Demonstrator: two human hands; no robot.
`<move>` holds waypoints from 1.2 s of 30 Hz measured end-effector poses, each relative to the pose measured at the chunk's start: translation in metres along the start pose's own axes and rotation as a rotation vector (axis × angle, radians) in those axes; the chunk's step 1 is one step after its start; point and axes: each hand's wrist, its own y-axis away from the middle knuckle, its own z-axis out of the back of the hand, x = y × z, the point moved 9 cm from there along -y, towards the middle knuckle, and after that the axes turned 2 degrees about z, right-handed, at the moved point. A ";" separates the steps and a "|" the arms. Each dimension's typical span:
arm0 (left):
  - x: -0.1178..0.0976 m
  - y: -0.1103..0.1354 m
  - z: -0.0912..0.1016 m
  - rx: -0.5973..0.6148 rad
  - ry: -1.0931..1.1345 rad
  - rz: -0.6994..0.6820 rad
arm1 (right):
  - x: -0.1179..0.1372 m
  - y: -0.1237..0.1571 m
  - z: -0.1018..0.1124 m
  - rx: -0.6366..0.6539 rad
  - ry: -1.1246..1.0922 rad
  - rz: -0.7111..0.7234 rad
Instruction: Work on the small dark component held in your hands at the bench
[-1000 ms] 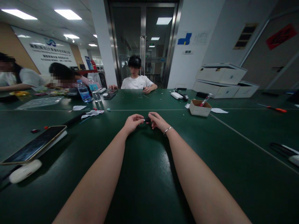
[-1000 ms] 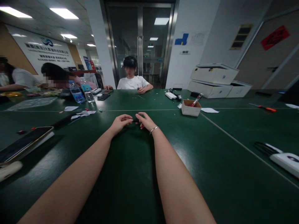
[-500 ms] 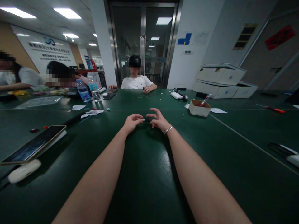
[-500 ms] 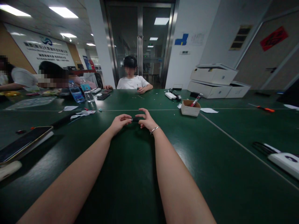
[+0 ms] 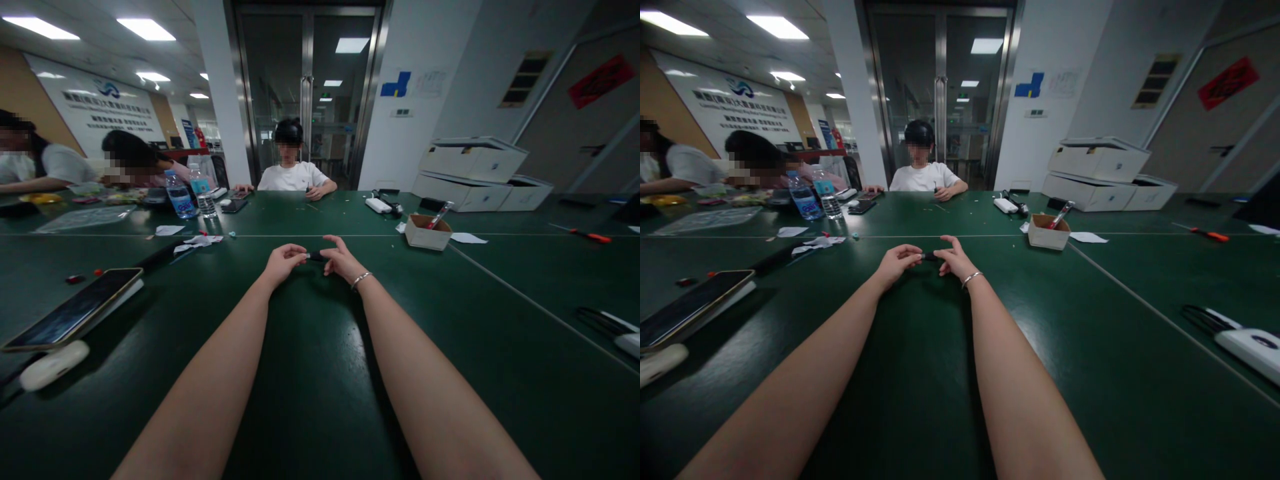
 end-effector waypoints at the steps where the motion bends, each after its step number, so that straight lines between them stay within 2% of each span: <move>1: 0.000 0.000 0.000 -0.002 0.000 -0.001 | -0.002 0.000 0.001 -0.011 0.021 -0.026; 4: -0.001 0.000 0.000 -0.003 -0.006 -0.006 | -0.002 0.000 -0.003 0.035 0.089 -0.025; 7: -0.001 0.000 0.000 -0.004 -0.004 -0.008 | 0.006 0.002 -0.003 0.060 0.002 0.062; 11: -0.001 0.000 0.001 -0.015 0.003 -0.001 | 0.000 0.001 0.002 0.010 -0.012 0.003; 13: -0.001 0.000 0.001 -0.012 0.004 -0.001 | -0.004 0.001 -0.001 0.040 0.050 -0.032; 18: -0.001 0.000 0.001 -0.013 -0.009 -0.011 | 0.005 0.003 -0.002 0.071 -0.049 0.069; 23: -0.002 0.000 0.001 -0.009 -0.007 -0.025 | -0.006 -0.002 0.000 0.034 0.053 -0.016; 27: -0.002 -0.001 0.002 -0.012 -0.012 -0.040 | -0.002 -0.003 -0.003 0.057 0.020 0.034; 31: -0.001 -0.001 0.003 -0.019 -0.015 -0.043 | -0.005 -0.002 -0.004 0.063 0.037 -0.007; 36: 0.005 -0.002 -0.002 0.027 -0.032 0.046 | -0.005 -0.002 -0.006 0.095 0.017 0.003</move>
